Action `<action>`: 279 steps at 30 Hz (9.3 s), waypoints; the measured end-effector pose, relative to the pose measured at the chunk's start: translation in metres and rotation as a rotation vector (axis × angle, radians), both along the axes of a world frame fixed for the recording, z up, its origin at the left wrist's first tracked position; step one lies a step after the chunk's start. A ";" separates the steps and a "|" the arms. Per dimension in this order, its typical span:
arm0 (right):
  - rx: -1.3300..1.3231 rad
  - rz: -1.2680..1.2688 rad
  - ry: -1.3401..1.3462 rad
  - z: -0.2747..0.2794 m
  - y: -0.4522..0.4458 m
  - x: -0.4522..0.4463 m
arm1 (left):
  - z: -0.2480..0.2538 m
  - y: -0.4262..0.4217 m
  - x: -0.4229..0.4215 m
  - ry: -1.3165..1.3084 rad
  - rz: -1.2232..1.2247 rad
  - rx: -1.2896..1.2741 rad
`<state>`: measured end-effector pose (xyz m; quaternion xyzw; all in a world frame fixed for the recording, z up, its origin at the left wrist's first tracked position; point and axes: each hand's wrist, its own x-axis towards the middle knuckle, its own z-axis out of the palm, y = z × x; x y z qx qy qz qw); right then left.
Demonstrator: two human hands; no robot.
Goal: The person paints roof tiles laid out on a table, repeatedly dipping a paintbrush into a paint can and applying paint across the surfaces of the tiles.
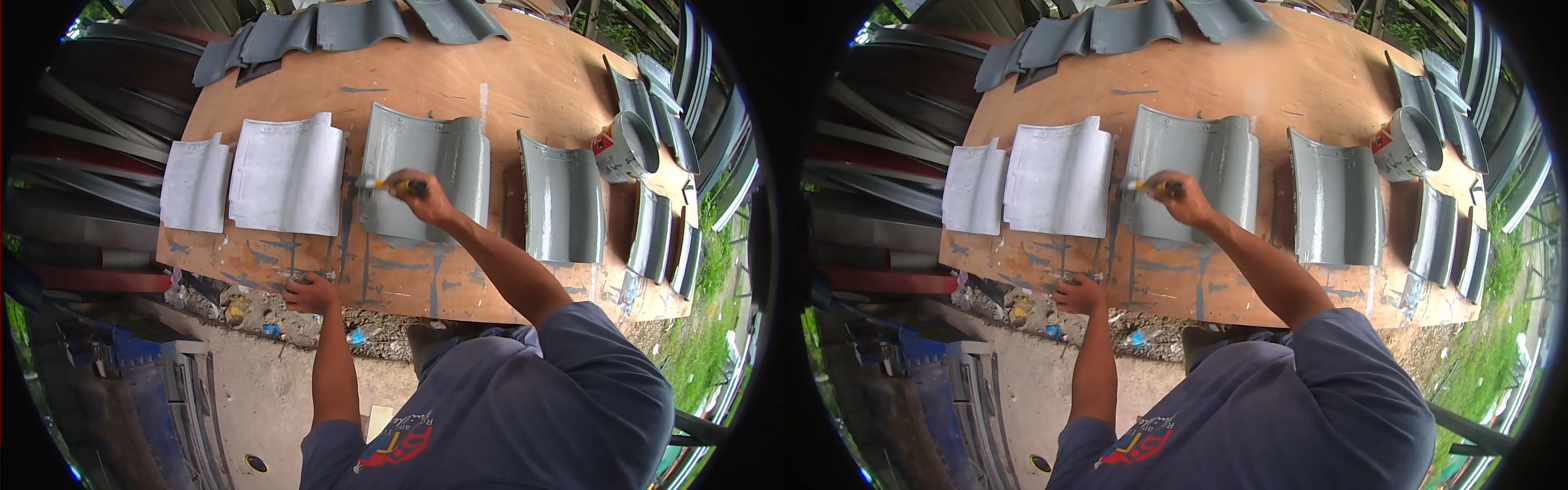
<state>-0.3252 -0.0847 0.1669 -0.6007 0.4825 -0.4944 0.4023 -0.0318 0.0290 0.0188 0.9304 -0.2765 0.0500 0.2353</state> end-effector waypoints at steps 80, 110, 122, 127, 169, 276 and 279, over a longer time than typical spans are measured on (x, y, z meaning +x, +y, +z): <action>-0.115 -1.127 -0.348 0.090 0.078 -0.679 | 0.244 -0.172 -0.745 1.791 -1.177 0.082; 0.033 -0.282 -0.217 0.140 0.277 -0.154 | 0.255 0.155 -0.156 1.522 -0.708 -0.400; -0.030 -0.627 -0.173 0.024 0.261 0.012 | 0.183 0.087 0.003 1.654 -0.992 -0.146; 0.016 -0.664 -0.264 0.020 0.257 0.040 | 0.147 0.050 0.018 1.660 -0.978 -0.091; -0.066 -1.381 0.188 0.117 0.309 0.206 | -0.003 -0.347 0.082 -0.002 -1.776 -0.192; -0.071 -0.522 0.437 -0.010 -0.243 0.403 | -0.003 -0.185 0.495 0.285 -1.531 -0.109; -0.284 -0.465 0.315 0.002 -0.238 0.416 | -0.011 -0.183 0.499 0.384 -1.509 -0.021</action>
